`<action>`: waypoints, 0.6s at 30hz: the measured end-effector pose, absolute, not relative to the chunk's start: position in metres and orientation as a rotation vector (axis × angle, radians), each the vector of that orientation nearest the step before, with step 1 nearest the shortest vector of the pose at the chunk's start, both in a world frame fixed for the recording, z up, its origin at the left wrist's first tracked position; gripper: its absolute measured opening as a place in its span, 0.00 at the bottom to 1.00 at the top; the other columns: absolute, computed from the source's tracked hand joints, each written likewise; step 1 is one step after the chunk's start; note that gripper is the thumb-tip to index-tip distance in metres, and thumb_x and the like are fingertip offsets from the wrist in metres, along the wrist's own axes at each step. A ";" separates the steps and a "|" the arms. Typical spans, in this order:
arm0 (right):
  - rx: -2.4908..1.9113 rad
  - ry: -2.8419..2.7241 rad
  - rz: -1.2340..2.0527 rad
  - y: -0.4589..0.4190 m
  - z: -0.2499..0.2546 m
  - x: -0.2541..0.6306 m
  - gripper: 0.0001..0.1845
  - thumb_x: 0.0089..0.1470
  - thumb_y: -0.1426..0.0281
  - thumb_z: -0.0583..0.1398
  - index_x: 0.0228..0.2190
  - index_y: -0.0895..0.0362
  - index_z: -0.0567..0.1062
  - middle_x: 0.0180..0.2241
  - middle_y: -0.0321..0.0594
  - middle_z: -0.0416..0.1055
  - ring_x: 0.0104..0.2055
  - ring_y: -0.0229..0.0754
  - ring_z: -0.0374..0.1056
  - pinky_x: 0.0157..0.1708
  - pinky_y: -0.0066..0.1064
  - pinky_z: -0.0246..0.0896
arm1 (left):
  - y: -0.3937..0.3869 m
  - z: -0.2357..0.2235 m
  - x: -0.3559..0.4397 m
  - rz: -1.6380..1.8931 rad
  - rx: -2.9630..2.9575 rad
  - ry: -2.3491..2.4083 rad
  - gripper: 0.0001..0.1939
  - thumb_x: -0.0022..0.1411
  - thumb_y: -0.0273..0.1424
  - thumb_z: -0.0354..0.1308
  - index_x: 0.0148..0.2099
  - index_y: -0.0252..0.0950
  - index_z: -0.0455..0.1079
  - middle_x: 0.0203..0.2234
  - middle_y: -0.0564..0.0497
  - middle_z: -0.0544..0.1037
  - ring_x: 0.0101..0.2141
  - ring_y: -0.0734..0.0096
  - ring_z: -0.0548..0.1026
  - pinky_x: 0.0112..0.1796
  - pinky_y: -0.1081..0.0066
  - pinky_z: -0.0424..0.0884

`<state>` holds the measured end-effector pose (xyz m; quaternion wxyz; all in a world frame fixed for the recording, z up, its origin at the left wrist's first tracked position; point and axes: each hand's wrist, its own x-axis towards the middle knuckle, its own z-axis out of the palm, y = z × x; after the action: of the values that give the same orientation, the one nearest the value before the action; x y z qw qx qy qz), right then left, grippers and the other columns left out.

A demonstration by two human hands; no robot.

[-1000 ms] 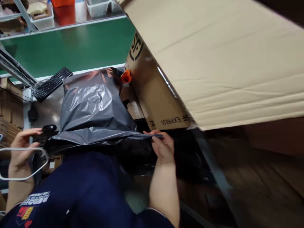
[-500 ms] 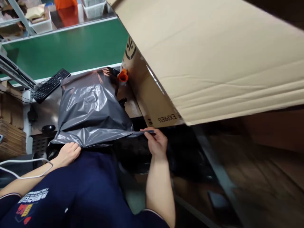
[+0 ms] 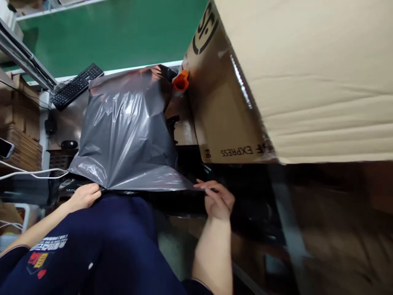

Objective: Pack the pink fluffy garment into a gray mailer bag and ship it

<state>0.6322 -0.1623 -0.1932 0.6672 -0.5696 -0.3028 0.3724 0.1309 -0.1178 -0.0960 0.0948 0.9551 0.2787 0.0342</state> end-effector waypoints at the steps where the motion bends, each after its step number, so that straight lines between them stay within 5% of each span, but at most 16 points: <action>1: -1.321 -0.715 0.857 -0.169 -0.196 0.636 0.12 0.39 0.63 0.74 0.21 0.54 0.77 0.22 0.35 0.74 0.25 0.45 0.76 0.47 0.51 0.77 | -0.122 -0.097 0.132 0.147 2.835 0.847 0.19 0.77 0.23 0.45 0.34 0.37 0.71 0.30 0.50 0.73 0.34 0.67 0.72 0.37 0.69 0.69; 4: -1.393 -0.745 0.886 -0.186 -0.203 0.644 0.13 0.39 0.62 0.74 0.20 0.55 0.78 0.24 0.35 0.75 0.27 0.48 0.78 0.49 0.56 0.76 | -0.135 -0.105 0.134 0.210 2.836 0.919 0.19 0.77 0.23 0.45 0.34 0.38 0.71 0.31 0.49 0.75 0.38 0.65 0.74 0.41 0.69 0.73; 13: -1.523 -0.598 0.720 -0.239 -0.246 0.623 0.18 0.32 0.61 0.76 0.17 0.56 0.75 0.28 0.37 0.75 0.31 0.48 0.78 0.44 0.51 0.76 | -0.176 -0.161 0.113 0.459 2.826 0.936 0.17 0.74 0.22 0.48 0.36 0.39 0.74 0.34 0.49 0.78 0.45 0.66 0.78 0.53 0.63 0.78; 18: -1.810 -0.488 0.391 -0.272 -0.266 0.581 0.25 0.39 0.49 0.74 0.27 0.56 0.77 0.33 0.40 0.76 0.36 0.47 0.77 0.45 0.47 0.77 | -0.191 -0.198 0.111 0.281 2.794 1.050 0.18 0.72 0.19 0.47 0.39 0.40 0.77 0.35 0.48 0.79 0.43 0.67 0.78 0.60 0.56 0.74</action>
<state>0.5811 -0.2724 -0.2660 0.5756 -0.7729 -0.2082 0.1671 0.1112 -0.1906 -0.1979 0.0716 0.9296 0.3493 0.0934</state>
